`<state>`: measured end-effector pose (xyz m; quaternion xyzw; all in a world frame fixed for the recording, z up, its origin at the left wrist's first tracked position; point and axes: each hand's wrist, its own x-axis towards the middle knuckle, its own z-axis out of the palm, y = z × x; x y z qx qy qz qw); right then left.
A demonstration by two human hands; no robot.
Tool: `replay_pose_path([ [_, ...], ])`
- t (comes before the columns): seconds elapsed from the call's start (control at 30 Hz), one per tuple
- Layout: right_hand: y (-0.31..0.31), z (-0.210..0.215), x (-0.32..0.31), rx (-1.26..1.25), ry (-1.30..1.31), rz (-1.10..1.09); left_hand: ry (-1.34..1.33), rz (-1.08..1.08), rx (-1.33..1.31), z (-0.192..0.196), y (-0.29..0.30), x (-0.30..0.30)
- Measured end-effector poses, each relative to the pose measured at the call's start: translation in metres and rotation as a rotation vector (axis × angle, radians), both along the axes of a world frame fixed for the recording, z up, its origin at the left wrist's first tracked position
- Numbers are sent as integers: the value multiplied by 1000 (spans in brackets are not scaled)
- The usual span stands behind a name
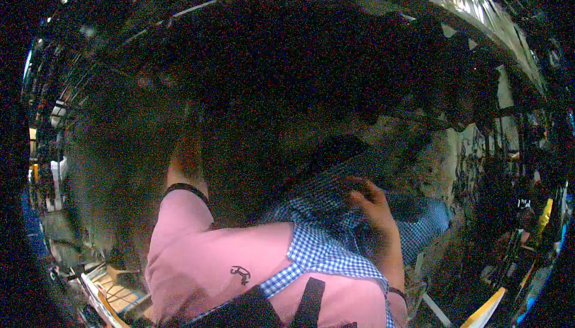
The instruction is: Using a small hand tool to trim or clean the edges of manufactured shoes in a production line setting.
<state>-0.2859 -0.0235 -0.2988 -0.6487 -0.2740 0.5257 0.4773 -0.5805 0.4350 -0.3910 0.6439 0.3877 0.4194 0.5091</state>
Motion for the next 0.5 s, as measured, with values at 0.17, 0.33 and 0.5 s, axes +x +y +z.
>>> replay_pose_path([
  [0.17,-28,-14,17,-18,-17,-281,-244,262,33,-46,-16,-7],
  [0.33,-43,-45,69,27,-158,-668,-230,184,-461,6,-74,58],
  [0.5,-9,-59,164,154,-29,-1185,856,-198,858,59,-117,119],
])
